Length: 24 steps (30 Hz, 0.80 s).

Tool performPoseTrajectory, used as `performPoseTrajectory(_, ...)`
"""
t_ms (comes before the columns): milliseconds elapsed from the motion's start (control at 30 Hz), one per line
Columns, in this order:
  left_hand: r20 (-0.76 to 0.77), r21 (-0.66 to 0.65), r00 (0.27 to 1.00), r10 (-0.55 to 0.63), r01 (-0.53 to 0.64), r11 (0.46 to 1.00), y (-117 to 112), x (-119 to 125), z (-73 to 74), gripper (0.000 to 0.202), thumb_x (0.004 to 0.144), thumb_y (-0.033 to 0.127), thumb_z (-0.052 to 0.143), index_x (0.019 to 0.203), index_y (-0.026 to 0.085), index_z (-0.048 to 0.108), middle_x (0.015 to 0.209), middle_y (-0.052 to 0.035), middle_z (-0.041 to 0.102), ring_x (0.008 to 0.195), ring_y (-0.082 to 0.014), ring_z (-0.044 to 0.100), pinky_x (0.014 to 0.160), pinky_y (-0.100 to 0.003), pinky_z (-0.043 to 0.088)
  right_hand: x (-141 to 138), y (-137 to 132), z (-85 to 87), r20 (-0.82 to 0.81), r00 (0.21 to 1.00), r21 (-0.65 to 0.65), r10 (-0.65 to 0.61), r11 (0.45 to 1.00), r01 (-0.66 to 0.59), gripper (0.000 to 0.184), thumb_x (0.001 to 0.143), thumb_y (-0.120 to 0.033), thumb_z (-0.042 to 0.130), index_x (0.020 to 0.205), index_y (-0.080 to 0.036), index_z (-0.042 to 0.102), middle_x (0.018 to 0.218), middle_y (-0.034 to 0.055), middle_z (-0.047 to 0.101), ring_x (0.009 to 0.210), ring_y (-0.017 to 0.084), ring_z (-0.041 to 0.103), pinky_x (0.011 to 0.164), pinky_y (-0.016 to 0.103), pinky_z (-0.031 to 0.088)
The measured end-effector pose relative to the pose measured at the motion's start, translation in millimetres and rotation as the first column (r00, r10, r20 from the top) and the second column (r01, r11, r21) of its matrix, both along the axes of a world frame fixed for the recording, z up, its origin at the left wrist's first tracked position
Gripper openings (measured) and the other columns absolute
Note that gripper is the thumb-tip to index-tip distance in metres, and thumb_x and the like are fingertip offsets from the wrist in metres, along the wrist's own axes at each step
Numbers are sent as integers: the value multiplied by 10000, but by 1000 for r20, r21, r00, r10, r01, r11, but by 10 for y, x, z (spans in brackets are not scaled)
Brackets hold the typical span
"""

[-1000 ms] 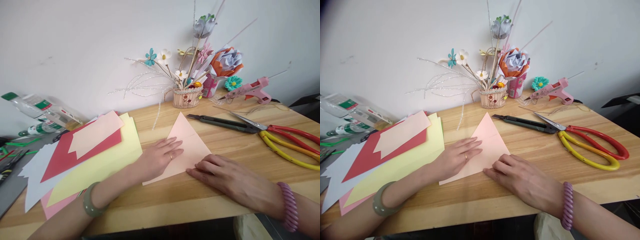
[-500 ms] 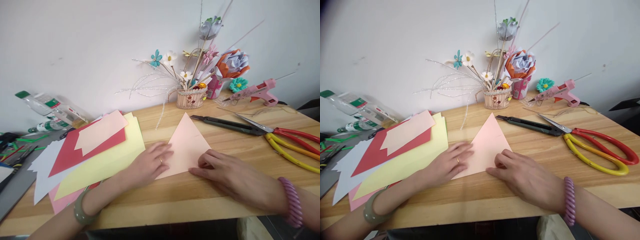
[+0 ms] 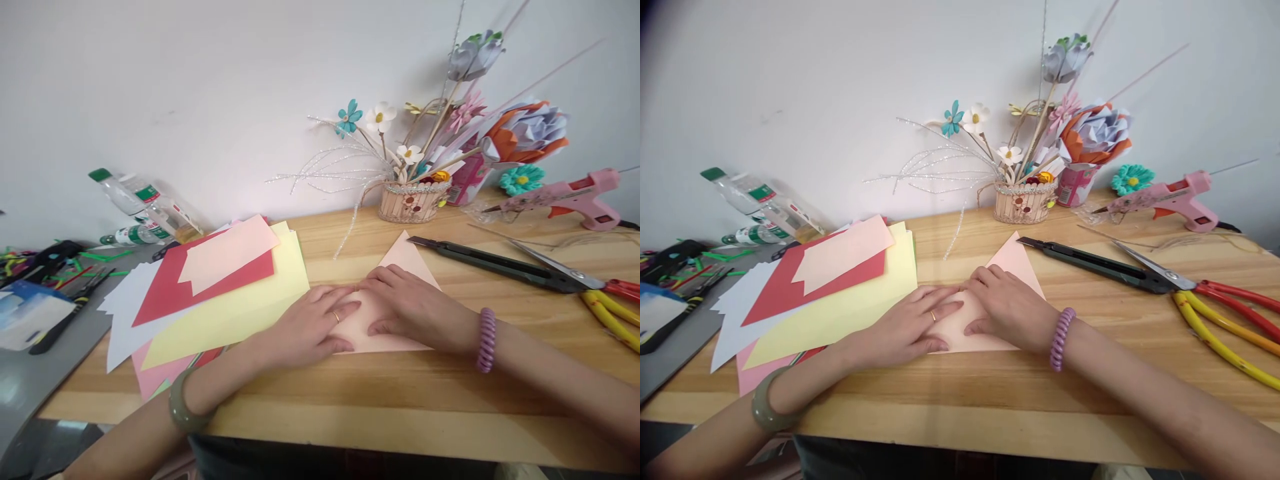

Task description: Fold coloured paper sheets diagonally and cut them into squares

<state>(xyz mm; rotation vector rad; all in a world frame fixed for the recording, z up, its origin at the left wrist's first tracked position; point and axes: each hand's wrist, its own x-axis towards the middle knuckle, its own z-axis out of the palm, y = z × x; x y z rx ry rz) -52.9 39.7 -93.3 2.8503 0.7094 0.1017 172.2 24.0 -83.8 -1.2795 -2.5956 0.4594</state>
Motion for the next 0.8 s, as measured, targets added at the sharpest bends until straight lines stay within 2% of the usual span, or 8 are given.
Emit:
performPoseTrajectory(200, 88, -1, 996, -34, 34, 999, 61, 6, 7, 460, 915, 380, 477, 1315, 157, 435, 1407, -98, 384, 1233, -250, 343, 1013, -406, 365, 0, 147, -35, -50, 999, -112, -19, 994, 13, 485, 705, -438, 694, 1082, -168, 552, 1022, 100, 583, 946, 270, 512, 801, 423, 410)
performPoseTrajectory(300, 155, 29, 987, -51, 47, 998, 92, 19, -14, 401, 922, 301, 474, 1290, 143, 452, 1379, -107, 417, 1224, -238, 363, 1011, -403, 376, -2, 184, -23, -65, 997, -148, -36, 989, 26, 375, 706, -412, 692, 973, -184, 558, 907, 46, 595, 863, 225, 535, 742, 371, 420)
performPoseTrajectory(400, 264, 173, 963, -58, 12, 985, 72, -3, -29, 301, 929, 222, 445, 1204, 130, 526, 1306, -132, 492, 1197, -245, 408, 990, -423, 397, -3, 180, -10, -63, 997, -156, -45, 987, 35, 252, 748, -377, 660, 843, -176, 542, 803, -3, 551, 764, 170, 528, 691, 338, 419)
performPoseTrajectory(467, 353, 289, 930, -98, -9, 957, -2, -44, -17, 237, 930, 167, 431, 1114, 151, 579, 1180, -106, 595, 1136, -222, 479, 953, -403, 433, -6, 165, -2, -70, 996, -156, -50, 987, 38, 225, 769, -360, 644, 839, -174, 538, 777, -19, 528, 748, 157, 520, 682, 331, 418)
performPoseTrajectory(533, 390, 352, 908, -152, 6, 936, -127, -94, 18, 213, 930, 140, 433, 1062, 175, 596, 1048, -54, 668, 1061, -179, 544, 935, -353, 453, -8, 150, 3, -83, 995, -155, -58, 987, 45, 228, 761, -338, 659, 862, -172, 539, 777, -18, 525, 768, 162, 517, 689, 326, 416)
performPoseTrajectory(600, 347, 353, 918, -192, 62, 934, -270, -138, 63, 217, 947, 151, 417, 1067, 171, 597, 998, -22, 694, 1031, -140, 572, 965, -302, 434, -7, 142, 4, -92, 994, -152, -63, 987, 49, 227, 752, -321, 674, 853, -171, 537, 771, -10, 532, 788, 171, 514, 691, 317, 412)
performPoseTrajectory(667, 238, 338, 942, -236, 147, 929, -384, -168, 88, 282, 971, 137, 341, 1112, 144, 586, 1071, -20, 681, 1075, -125, 560, 1013, -282, 391, -2, 142, -2, -95, 994, -144, -59, 989, 45, 215, 757, -325, 674, 809, -171, 533, 765, -2, 545, 791, 176, 512, 688, 312, 410)
performPoseTrajectory(800, 76, 347, 961, -267, 225, 910, -454, -205, 41, 345, 973, 112, 282, 1208, 83, 533, 1234, -66, 594, 1191, -172, 496, 1037, -329, 365, 8, 152, -36, -79, 996, -100, -31, 995, 23, 216, 792, -361, 644, 778, -169, 546, 781, -7, 566, 800, 171, 532, 721, 340, 423)
